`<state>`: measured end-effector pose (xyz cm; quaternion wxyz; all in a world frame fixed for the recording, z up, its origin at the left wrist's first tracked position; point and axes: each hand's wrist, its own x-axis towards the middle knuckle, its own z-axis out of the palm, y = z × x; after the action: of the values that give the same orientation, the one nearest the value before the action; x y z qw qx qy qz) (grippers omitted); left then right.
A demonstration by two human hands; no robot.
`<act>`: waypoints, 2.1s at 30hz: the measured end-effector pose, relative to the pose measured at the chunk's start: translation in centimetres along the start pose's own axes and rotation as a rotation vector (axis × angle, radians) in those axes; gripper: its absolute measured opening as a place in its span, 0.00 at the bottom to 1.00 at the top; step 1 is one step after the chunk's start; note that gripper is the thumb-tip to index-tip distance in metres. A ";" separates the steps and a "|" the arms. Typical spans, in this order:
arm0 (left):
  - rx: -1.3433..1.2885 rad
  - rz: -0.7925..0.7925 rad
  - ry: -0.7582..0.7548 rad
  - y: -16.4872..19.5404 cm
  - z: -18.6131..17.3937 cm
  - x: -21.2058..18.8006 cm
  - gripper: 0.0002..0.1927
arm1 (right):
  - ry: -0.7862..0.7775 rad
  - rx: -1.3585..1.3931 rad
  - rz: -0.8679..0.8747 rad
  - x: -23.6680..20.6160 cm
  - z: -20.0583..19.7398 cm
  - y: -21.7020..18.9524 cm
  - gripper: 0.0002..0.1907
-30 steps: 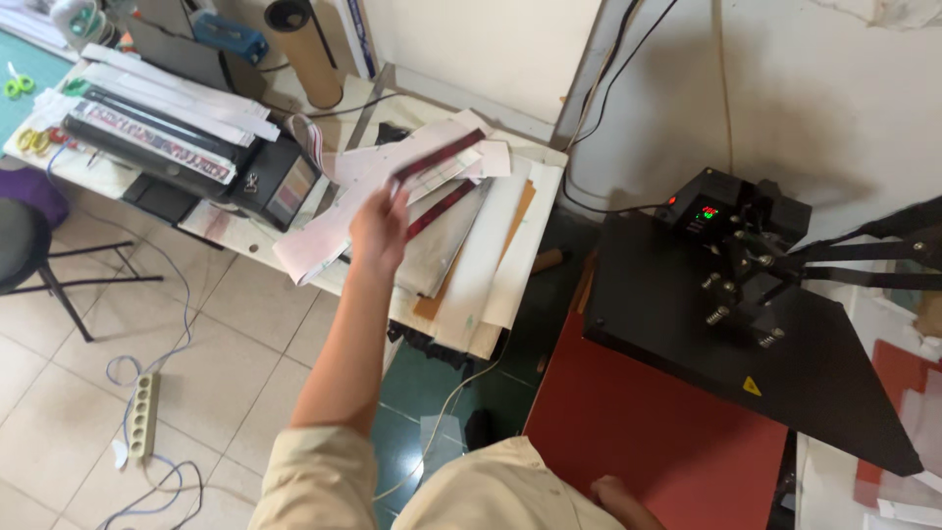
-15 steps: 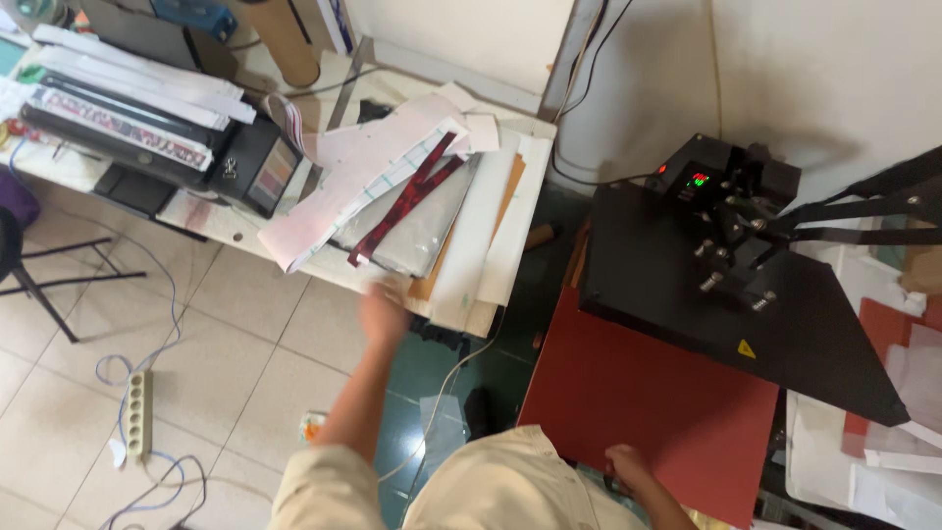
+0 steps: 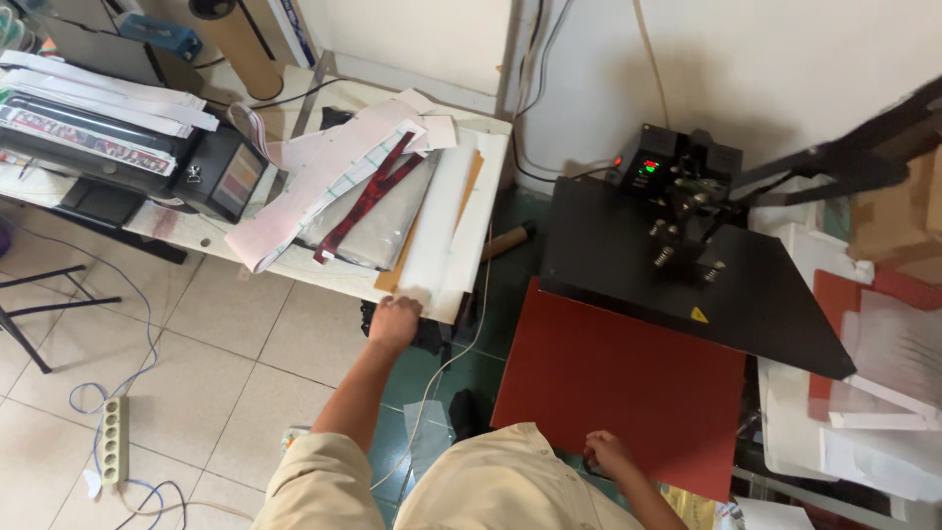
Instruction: The person places a white label strip on a red board under a heat press, closes the press, and waits. After opening the press, the person removes the label and places it on a nearby table. The person repeats this process with another label strip.
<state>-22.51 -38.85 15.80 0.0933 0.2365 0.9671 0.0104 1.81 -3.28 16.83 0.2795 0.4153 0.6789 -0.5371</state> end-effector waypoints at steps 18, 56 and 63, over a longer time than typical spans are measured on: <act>-0.589 0.404 0.353 24.9 -15.7 -20.1 0.09 | -1.133 0.887 -0.292 -6.2 0.1 -6.4 0.26; -1.636 -0.125 0.535 27.8 -10.8 -11.9 0.20 | 0.178 0.704 -1.001 -12.6 -31.5 8.1 0.09; -1.545 -0.162 0.312 26.8 -8.5 -9.7 0.07 | 0.312 0.420 -1.003 -12.4 -33.3 8.7 0.10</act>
<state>-3.47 -19.33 27.56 0.0947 0.0292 0.7022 0.7051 17.75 26.17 31.67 -0.2020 0.1629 0.7051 -0.6600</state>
